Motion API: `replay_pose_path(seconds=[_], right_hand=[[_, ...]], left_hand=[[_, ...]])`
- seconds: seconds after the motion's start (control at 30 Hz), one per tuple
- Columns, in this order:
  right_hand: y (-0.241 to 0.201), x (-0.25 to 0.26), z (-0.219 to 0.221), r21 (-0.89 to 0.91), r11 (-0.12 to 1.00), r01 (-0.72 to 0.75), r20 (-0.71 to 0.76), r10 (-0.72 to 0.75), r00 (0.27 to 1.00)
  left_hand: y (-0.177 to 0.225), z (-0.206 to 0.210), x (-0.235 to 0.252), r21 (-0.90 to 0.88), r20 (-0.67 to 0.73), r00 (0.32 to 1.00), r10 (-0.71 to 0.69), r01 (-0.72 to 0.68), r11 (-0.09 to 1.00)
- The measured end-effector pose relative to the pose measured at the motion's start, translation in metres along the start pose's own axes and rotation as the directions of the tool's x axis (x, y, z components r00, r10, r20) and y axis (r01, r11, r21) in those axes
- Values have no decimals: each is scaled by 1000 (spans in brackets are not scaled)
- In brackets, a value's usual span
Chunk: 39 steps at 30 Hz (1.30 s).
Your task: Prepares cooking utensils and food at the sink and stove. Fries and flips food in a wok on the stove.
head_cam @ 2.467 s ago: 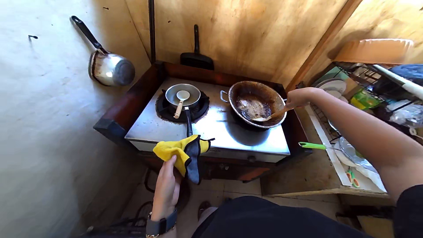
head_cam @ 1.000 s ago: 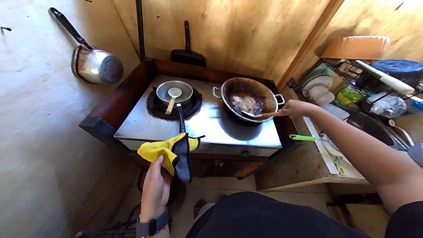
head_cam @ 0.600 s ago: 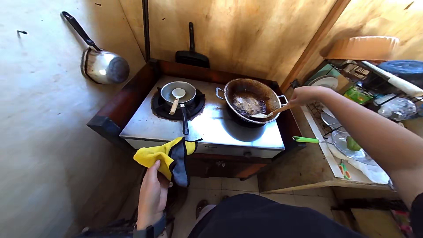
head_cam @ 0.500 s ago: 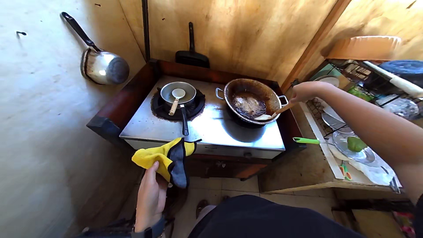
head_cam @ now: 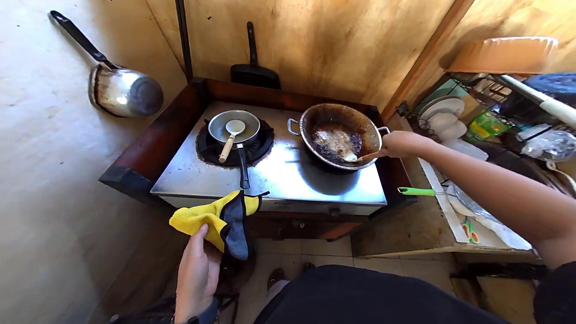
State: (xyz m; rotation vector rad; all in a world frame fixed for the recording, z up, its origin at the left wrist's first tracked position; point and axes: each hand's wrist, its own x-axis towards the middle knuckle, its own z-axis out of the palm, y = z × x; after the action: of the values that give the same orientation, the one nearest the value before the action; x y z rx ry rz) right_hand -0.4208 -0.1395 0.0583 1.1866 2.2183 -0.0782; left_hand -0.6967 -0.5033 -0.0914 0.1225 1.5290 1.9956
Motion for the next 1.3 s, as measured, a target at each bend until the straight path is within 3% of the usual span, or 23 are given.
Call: replay_pose_path(seconds=[0.13,0.33,0.53,0.6,0.73,0.97,1.17,1.3], right_hand=[[13,-16,26,161,987,23,-54,-14,998],[47,-11,43,449,890,-82,-37,111,993],[57,-10,38,577,807,-127,-4,159,987],[57,-11,36,547,829,-120,-12,151,988],[48,-14,6,280,959,-38,14,36,999],[14,-19,-55,63,998,-5,132,-3,991],[-11,3,-35,-30,994,108,120,-104,987],[-23,-4,-15,-13,999,47,74,-46,996]], left_hand=[[1,6,1,3,17,1000,0,0,1000],[0,9,3,6,39,999,10,-10,1000],[1,3,-2,-12,22,1000,18,-17,1000],[0,-1,-4,-20,8,1000,22,-22,1000],[-1,-8,-4,-12,4,1000,28,-28,1000],[3,-7,-6,-6,0,1000,27,-27,1000],[-1,-13,-4,-13,-21,1000,18,-19,1000],[-5,-13,0,-12,-32,999,12,-13,1000]])
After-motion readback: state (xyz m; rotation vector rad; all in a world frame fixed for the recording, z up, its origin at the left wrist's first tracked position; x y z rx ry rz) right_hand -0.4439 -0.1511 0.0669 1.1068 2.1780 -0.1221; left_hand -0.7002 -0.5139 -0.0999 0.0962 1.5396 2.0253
